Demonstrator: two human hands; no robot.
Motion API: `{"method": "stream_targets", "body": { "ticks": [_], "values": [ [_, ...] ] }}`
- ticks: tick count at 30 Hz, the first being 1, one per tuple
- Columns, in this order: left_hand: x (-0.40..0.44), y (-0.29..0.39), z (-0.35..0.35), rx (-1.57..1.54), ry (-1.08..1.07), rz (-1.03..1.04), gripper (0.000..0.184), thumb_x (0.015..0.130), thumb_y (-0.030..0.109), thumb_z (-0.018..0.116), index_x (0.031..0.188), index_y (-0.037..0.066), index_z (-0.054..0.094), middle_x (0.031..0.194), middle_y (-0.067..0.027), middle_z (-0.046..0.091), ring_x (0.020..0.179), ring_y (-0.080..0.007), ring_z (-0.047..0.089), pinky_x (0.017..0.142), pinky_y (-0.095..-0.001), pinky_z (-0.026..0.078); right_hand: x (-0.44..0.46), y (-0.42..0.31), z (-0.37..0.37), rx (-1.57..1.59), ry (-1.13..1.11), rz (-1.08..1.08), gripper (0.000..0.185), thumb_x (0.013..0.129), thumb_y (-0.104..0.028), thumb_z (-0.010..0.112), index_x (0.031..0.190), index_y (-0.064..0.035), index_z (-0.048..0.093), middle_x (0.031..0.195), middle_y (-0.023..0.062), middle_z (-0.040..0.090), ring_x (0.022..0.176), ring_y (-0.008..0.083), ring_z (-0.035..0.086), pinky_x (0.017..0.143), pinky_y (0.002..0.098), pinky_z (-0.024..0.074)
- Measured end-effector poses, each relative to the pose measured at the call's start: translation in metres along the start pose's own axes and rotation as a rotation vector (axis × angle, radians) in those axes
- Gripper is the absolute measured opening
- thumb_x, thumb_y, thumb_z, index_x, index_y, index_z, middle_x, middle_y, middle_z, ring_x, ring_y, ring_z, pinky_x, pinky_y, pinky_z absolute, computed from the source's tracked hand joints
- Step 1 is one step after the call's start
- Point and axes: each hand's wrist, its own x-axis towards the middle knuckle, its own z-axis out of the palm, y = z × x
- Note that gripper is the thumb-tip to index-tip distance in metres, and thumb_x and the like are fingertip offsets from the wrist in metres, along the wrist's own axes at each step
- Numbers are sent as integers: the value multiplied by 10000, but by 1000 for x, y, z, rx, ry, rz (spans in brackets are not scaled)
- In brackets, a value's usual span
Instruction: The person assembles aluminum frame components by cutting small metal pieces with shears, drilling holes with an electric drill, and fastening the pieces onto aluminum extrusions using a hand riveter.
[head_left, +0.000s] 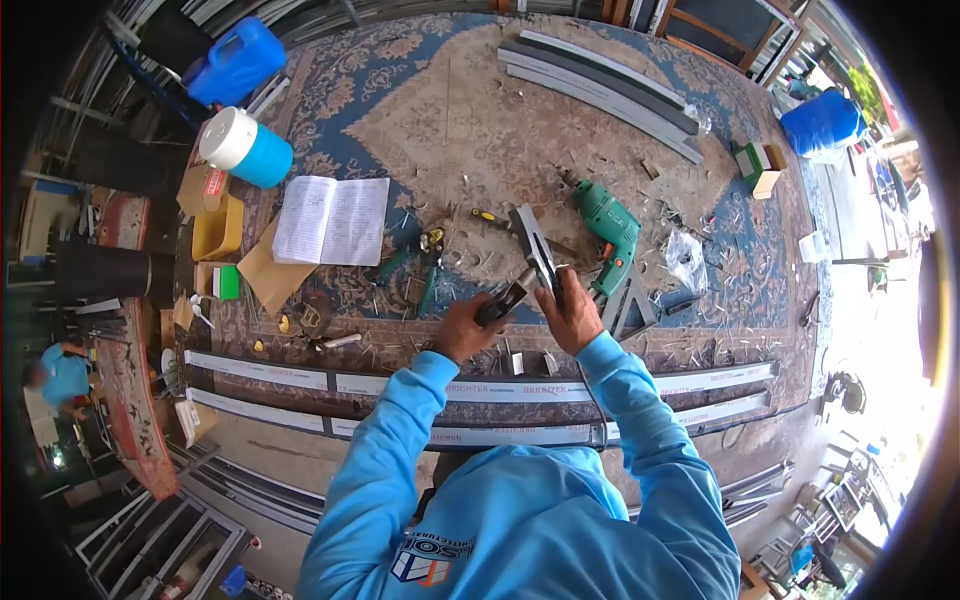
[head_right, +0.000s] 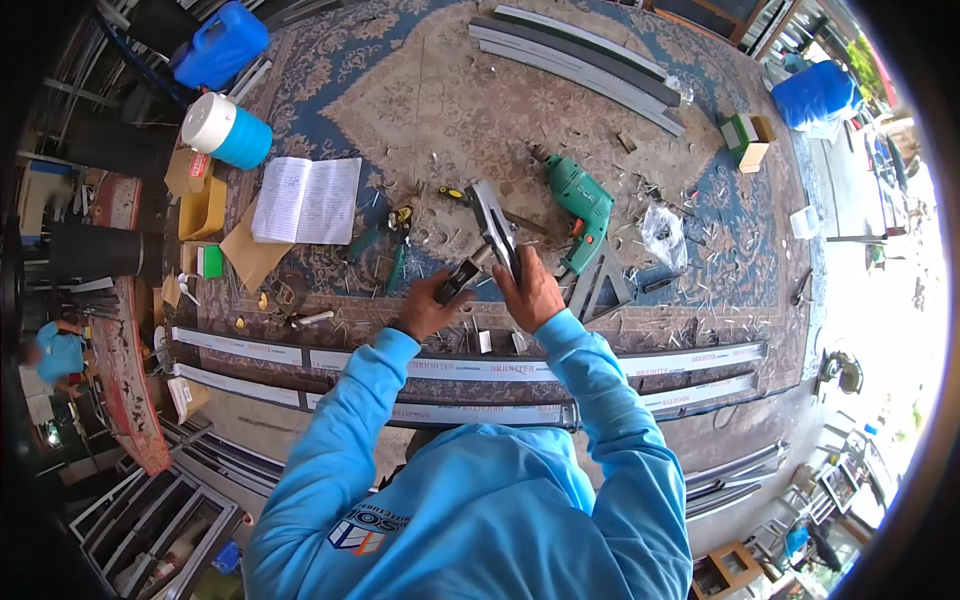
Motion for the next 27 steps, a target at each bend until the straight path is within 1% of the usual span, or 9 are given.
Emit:
{"method": "stream_targets", "body": {
  "ticks": [3,6,9,13,16,19,22,25,27],
  "values": [
    [-2,-2,-5,34,99,52,365,881,350,800,938,24,644,692,-207,634,641,-453,614,553,-461,456,8,-15,0,-15,-63,25,439,971,-324,658,1207,-8,465,968,297,633,923,506,637,769,539,506],
    [-33,-13,-27,406,175,123,396,902,251,764,1170,19,588,950,-236,700,809,-461,686,619,-471,521,15,-12,5,-66,13,-1,432,963,-313,667,1201,-14,465,990,282,630,899,495,638,733,541,510],
    [-53,55,-83,435,-232,-271,497,928,199,722,1333,16,499,1198,-262,639,1014,-460,657,796,-473,540,24,-20,-2,-111,-17,-41,425,958,-313,674,1193,-23,471,1022,267,618,878,482,640,706,534,515],
    [-21,-21,-30,168,17,329,604,932,201,727,1445,49,447,1462,-245,434,1314,-431,456,1064,-486,409,19,-29,2,-68,-82,-130,427,955,-292,673,1215,-17,475,1004,259,614,886,489,635,708,539,509],
    [-22,-35,-14,-122,-79,105,505,880,261,800,1292,61,587,1125,-197,680,966,-347,659,790,-435,514,11,-27,1,-46,-58,-113,418,953,-271,671,1222,-16,476,983,263,617,871,490,637,695,541,506],
    [-11,-36,2,18,-48,-54,446,865,276,818,1207,63,626,956,-163,714,758,-350,658,681,-424,515,12,-34,0,-39,-93,-88,412,954,-273,670,1214,-18,477,971,261,620,857,487,640,695,539,508],
    [-7,-31,-9,78,-99,-43,459,887,254,787,1249,51,589,964,-181,710,744,-413,658,685,-462,530,12,-37,4,-76,-51,-99,404,953,-280,671,1197,-21,478,963,255,622,851,485,639,693,536,510],
    [-38,-20,-32,396,159,201,495,915,231,740,1313,24,528,1033,-215,697,764,-465,660,703,-502,551,19,-34,-1,-112,-44,-33,395,956,-299,667,1163,-22,478,971,251,618,859,485,639,700,532,511],
    [-62,38,-70,407,-72,-14,525,930,207,708,1361,8,483,1158,-258,649,903,-475,657,775,-512,555,21,-30,-3,-116,-56,-49,399,957,-305,667,1162,-20,477,978,262,620,867,488,641,710,536,509]
  ]
}}
